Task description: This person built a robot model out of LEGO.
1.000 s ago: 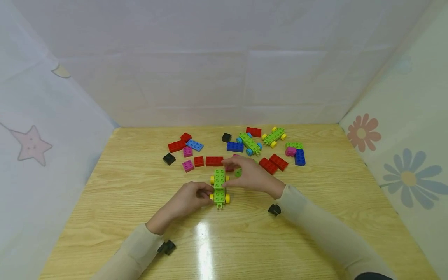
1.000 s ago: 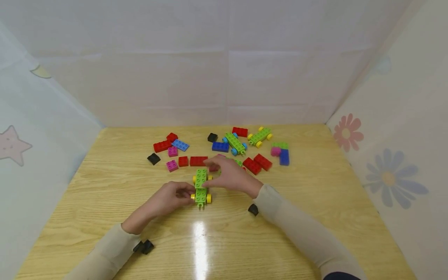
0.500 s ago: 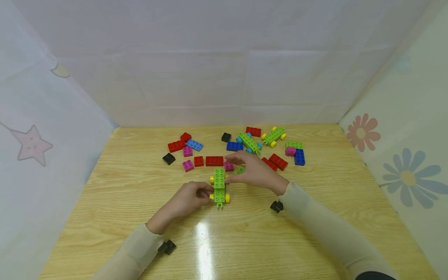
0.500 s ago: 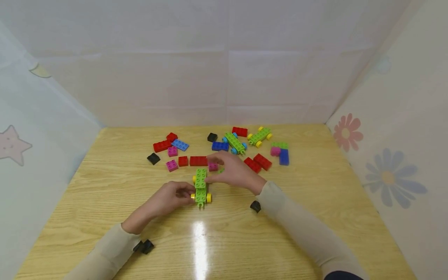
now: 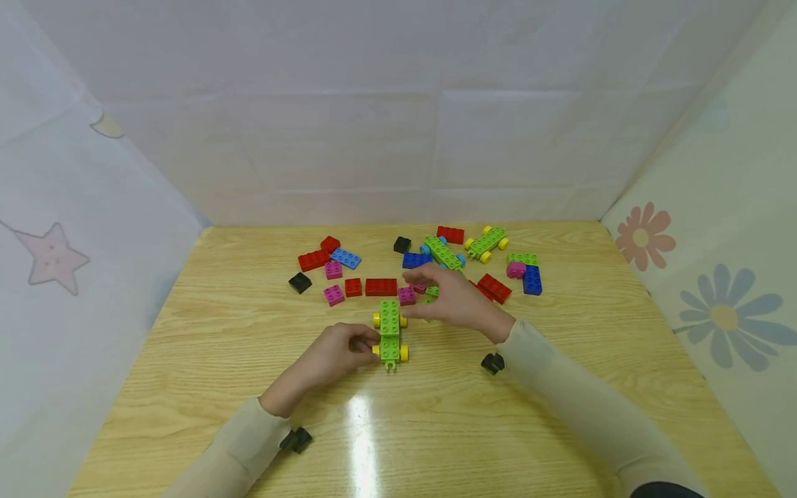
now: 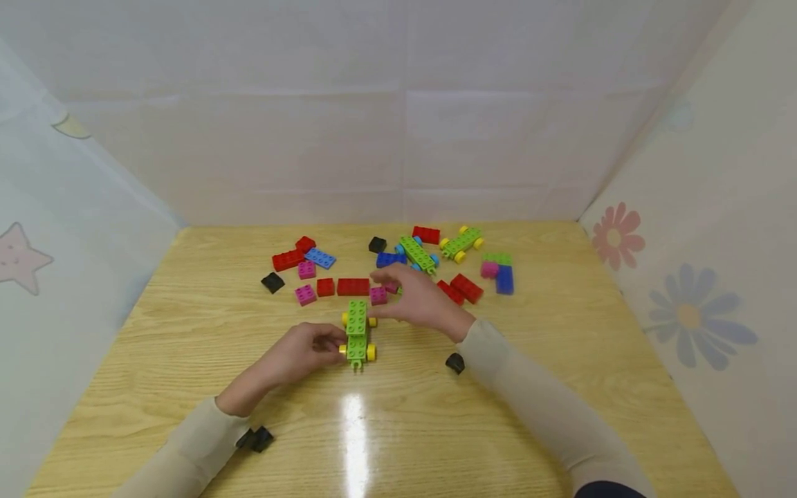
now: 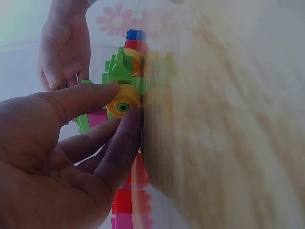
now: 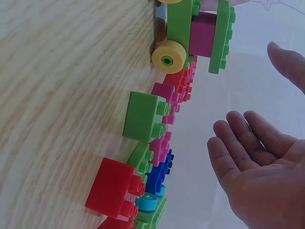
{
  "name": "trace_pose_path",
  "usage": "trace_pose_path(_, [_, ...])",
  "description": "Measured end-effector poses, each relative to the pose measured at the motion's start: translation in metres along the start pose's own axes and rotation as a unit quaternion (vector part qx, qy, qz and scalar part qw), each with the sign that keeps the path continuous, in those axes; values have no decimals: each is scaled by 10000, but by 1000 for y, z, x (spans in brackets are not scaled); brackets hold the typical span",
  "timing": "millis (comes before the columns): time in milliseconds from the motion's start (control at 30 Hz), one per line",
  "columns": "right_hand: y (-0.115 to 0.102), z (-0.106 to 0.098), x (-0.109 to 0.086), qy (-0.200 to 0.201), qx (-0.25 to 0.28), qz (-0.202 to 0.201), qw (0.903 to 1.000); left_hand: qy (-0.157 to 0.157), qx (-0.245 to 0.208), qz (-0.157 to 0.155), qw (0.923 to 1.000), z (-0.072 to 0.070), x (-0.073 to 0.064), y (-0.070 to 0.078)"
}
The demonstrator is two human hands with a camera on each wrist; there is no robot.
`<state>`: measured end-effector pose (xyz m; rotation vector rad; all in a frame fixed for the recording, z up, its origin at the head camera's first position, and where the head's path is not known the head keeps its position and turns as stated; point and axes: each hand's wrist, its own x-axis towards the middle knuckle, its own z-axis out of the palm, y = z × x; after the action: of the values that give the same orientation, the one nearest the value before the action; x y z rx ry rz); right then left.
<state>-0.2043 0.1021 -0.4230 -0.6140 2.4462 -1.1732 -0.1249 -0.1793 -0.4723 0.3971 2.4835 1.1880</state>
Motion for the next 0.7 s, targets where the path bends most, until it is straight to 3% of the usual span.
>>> trace_pose_path(700, [15, -14, 3, 255, 86, 49, 9996, 9, -11, -101, 9999, -1, -1, -1])
